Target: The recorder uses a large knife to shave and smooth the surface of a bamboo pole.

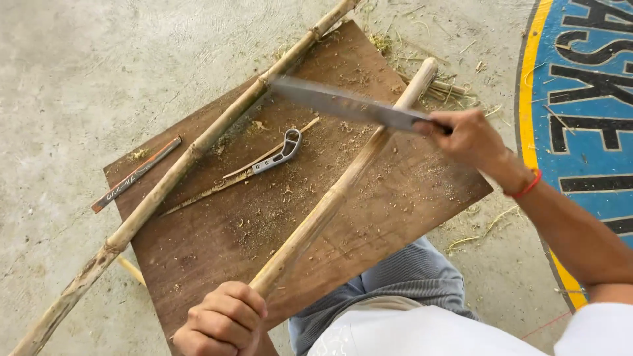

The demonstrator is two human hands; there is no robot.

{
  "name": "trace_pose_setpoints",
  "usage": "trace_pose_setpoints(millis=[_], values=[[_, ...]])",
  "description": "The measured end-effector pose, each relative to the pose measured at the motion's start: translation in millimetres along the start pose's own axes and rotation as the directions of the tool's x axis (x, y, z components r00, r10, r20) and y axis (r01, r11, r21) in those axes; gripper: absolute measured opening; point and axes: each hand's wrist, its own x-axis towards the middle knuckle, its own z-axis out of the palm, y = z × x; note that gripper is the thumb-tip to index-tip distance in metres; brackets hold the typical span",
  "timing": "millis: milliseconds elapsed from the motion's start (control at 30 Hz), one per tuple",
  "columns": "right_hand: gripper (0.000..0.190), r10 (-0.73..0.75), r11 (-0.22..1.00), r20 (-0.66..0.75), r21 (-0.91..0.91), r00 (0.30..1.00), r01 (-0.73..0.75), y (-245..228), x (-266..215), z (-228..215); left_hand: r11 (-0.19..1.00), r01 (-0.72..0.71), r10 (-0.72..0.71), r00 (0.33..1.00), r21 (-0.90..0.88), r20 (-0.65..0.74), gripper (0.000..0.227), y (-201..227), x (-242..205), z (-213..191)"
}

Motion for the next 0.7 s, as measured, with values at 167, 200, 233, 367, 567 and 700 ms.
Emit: trace_pose_setpoints(millis=[167, 200, 233, 367, 567, 700], values=[[0.045, 0.322, 0.945, -0.013, 0.067, 0.947, -0.32, 146, 34, 22, 0.997, -0.072, 0.072, 0.995, -0.011, 0.066, 0.034, -5, -3, -4], [0.049, 0.492, 0.867, 0.01, 0.091, 0.871, -0.49, 172, 38, 26, 0.998, -0.041, 0.047, 0.986, -0.043, 0.157, 0.035, -2, 2, -6], [0.049, 0.492, 0.866, 0.015, 0.09, 0.87, -0.491, 173, 38, 23, 0.998, -0.038, 0.044, 0.987, -0.042, 0.153, 0.035, -2, 0, -1], [0.052, 0.404, 0.909, -0.029, -0.097, 0.914, -0.405, 105, 37, 6, 0.999, -0.052, 0.052, 0.998, -0.007, -0.021, 0.036, -13, 9, 11], [0.029, 0.067, 0.988, 0.035, 0.136, 0.997, -0.071, -78, -23, -20, 0.996, -0.03, 0.029, 1.0, 0.081, 0.012, 0.033, -27, 13, 19], [0.029, -0.052, 0.992, 0.014, 0.118, 0.999, 0.05, -99, -32, -24, 0.996, -0.048, 0.051, 0.998, 0.071, -0.042, 0.03, -29, 7, 30]])
